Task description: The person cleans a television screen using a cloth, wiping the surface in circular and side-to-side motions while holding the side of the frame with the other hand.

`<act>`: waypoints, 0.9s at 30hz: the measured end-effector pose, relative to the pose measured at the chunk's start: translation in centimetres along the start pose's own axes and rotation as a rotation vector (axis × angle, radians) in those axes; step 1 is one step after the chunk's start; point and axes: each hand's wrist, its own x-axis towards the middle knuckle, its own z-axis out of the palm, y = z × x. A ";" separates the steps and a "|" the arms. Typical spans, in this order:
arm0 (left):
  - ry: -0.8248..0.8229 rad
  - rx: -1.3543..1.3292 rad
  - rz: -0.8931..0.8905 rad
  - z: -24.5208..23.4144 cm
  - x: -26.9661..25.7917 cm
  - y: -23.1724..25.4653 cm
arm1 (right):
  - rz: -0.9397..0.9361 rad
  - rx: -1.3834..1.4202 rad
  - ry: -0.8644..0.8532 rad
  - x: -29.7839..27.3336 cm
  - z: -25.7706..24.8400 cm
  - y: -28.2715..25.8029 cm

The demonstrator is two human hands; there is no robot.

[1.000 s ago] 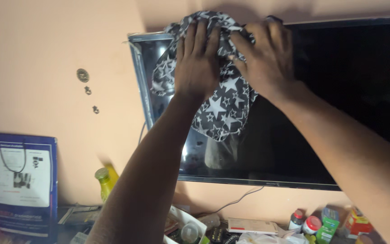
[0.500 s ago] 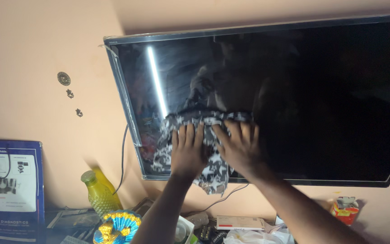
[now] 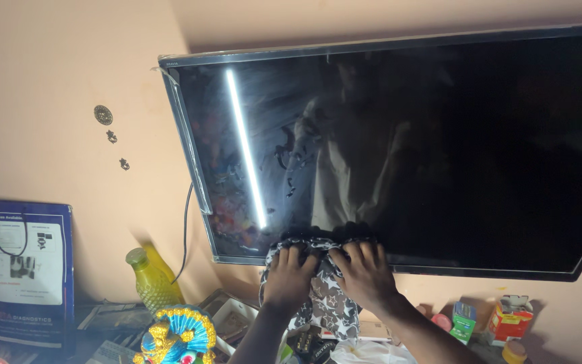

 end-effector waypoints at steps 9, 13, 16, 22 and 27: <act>-0.054 -0.025 0.049 -2.8 4.6 0.8 | -0.097 0.000 0.026 2.5 -1.9 4.3; 0.119 0.029 0.105 -8.3 11.8 1.2 | -0.018 -0.121 0.163 7.9 -7.3 7.9; 0.340 0.131 0.153 -13.1 17.5 2.1 | -0.038 -0.195 0.326 11.9 -11.7 11.5; 0.495 0.123 0.156 -18.0 24.7 5.1 | -0.015 -0.217 0.457 17.0 -16.5 16.8; 0.574 0.080 0.127 -15.4 24.0 6.5 | -0.060 -0.244 0.492 16.1 -17.1 16.7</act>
